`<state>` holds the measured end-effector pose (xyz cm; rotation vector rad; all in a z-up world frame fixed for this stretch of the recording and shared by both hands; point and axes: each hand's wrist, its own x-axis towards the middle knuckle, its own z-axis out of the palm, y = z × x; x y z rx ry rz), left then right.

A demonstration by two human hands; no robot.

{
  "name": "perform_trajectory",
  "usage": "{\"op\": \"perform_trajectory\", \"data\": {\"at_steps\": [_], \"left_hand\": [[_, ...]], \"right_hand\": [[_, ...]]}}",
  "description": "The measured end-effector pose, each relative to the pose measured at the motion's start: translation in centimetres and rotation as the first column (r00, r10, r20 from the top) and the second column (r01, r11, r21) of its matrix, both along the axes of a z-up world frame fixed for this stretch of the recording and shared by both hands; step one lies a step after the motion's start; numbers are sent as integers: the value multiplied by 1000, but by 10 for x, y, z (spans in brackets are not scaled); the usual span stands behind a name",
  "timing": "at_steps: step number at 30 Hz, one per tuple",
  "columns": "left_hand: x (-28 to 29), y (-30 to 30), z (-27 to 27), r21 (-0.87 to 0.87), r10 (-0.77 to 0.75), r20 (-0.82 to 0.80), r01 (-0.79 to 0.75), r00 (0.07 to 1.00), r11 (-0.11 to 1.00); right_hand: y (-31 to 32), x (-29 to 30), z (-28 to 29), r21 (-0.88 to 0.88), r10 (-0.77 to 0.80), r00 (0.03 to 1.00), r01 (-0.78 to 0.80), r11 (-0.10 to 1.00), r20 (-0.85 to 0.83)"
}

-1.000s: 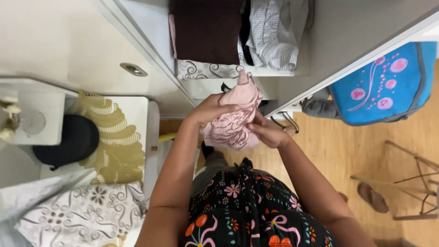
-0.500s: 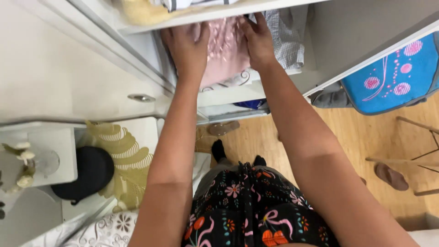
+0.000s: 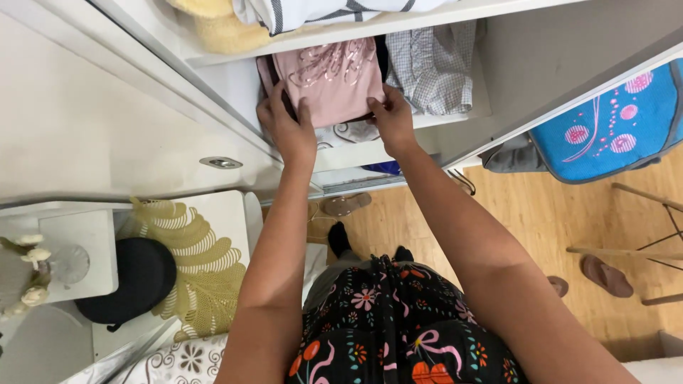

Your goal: The person folds various garments on a bed and places them into a wardrobe. They handle items including a pink shirt, a brown top, a black top, a checkered shirt, a pink sequined top, a pink shirt, a Nike top, a beige top, and a black sequined top, folding each one by hand before storing it.

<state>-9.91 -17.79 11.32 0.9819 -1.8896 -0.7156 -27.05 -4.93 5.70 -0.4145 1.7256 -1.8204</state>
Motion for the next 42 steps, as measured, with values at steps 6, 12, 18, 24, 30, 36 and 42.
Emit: {"op": "perform_trajectory", "data": {"at_steps": [6,12,18,24,30,36,42], "left_hand": [[-5,20,15,-159,8,24,-4,1000,987],[9,107,14,-212,-66,170,102,983,972],[2,192,-59,-50,-372,533,467,760,883],[3,252,-87,-41,-530,570,666,628,745],[-6,288,-104,-140,-437,698,707,567,694],[-26,319,-112,-91,-431,817,825,382,558],[-39,338,-103,-90,-462,857,949,229,304]], "right_hand": [[31,2,-1,10,102,986,-102,995,-134],[105,48,-4,247,165,859,-47,968,-485],[172,84,4,425,308,781,-60,903,-544],[223,90,-30,476,347,763,-60,878,-546],[266,88,-43,511,341,731,13,859,-592],[309,87,-47,576,262,728,217,788,-634],[342,106,-55,633,42,797,446,633,-603]]}}
